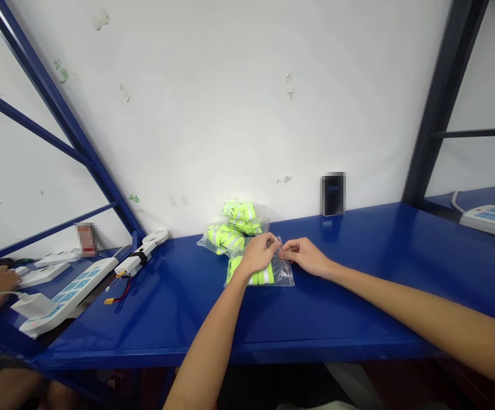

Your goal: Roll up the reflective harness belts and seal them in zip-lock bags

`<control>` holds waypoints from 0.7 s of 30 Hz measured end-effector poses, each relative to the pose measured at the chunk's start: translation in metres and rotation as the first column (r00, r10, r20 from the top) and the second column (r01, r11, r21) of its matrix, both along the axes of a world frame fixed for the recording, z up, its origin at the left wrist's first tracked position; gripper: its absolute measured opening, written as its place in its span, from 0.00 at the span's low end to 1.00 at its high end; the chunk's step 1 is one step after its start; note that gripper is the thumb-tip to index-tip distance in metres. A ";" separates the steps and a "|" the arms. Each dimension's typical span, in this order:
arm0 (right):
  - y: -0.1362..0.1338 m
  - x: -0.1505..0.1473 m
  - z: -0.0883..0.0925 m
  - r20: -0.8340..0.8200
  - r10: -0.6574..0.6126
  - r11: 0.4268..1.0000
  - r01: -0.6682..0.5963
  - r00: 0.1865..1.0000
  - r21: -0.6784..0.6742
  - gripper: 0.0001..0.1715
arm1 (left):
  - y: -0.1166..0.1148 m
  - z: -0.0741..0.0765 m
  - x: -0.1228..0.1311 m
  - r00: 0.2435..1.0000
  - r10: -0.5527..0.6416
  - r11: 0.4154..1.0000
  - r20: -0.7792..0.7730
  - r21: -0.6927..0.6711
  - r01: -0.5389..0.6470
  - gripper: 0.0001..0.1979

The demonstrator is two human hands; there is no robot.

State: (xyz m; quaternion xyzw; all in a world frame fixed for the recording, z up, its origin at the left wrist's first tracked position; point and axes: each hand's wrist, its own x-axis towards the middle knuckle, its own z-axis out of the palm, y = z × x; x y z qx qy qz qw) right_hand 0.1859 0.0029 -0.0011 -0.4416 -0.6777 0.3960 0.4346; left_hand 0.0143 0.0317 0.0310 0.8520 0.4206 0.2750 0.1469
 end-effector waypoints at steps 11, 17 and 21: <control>-0.002 0.000 0.002 0.122 -0.017 0.994 0.003 0.992 0.107 0.18 | -0.003 -0.002 0.000 1.000 -0.029 0.998 0.010 0.060 0.029 0.08; -0.003 -0.002 0.001 0.184 -0.059 0.985 0.027 0.981 0.171 0.16 | 0.000 -0.002 0.000 0.995 -0.076 0.997 0.071 -0.023 0.077 0.06; -0.004 -0.001 0.003 0.160 -0.048 0.993 0.030 0.986 0.116 0.16 | 0.003 -0.004 -0.002 0.989 -0.057 0.998 0.134 -0.029 0.061 0.05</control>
